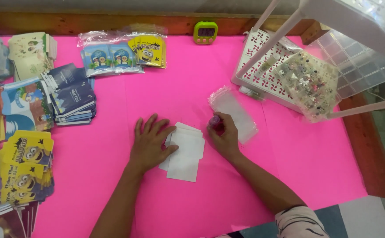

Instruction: Packaging character cards by gluing them to backing paper and inserting them into plastic sleeves.

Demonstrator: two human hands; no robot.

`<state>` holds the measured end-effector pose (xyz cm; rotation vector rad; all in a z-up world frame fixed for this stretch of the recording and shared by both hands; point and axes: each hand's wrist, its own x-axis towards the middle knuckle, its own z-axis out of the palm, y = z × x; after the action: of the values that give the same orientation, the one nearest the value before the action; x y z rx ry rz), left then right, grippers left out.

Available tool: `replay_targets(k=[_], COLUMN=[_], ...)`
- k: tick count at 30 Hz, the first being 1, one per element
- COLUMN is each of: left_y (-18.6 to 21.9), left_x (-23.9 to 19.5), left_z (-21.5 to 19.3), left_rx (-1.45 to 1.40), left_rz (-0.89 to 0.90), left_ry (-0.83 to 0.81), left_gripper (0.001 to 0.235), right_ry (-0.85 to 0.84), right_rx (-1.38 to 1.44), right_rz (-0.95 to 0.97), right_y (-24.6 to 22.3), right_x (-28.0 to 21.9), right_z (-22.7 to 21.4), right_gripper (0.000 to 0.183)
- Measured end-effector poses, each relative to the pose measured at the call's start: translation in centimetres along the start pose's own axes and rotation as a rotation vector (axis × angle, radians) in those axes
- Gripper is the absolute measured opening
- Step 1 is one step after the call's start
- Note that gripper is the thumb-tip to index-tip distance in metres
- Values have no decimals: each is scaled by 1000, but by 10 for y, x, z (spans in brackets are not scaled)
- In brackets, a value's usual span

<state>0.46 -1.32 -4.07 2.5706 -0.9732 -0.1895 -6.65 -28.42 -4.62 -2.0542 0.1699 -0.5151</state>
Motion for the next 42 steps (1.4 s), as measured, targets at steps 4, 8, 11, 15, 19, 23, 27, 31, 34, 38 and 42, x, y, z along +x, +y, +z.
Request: replay_targets(k=[4,8,11,15,19,23,27,31,34,38,42], left_y=[-2,-1,3,1,3,7,7,7,9,7,3], left_x=[1,2,0,0,-2,-1,-1,-1,-2,-3,-3], left_z=[5,5,3,3,2,-2,-4,-7,-8,-6,-2], left_rx=[21,39,27,24,51,44,38,47,-4,-21,-31], left_rz=[-1,2,-2,-6,-14,-12,-12,-7,-22,-6,-16], left_ry=[-5,7,8,11,16,3,12,8,-2,15,13], left_gripper=[57,55,55,54,54,54,53,54,51,43,41], right_ry=[38,109,146,57,-6,16,-50,-24,-39,-28,-40], right_rx=[38,117,29,-45,-201,-423,-567,-669,-630,-624,-573], right_rz=[47,52,-51,-161,-211,-191,-153,-214,-212,-301,-316], right_y=[4,18,14,19,-2,-20,-50,-46,-39,-29,-21], right_x=[-5,-18,-40,-78,-86,-77,-68,-66,-67,-66,-68], right_z=[3,-6,-11,-12,-6,2,6,15,13,15,17], right_gripper=[59,70,53,29,23,16,39,50,53,54,44])
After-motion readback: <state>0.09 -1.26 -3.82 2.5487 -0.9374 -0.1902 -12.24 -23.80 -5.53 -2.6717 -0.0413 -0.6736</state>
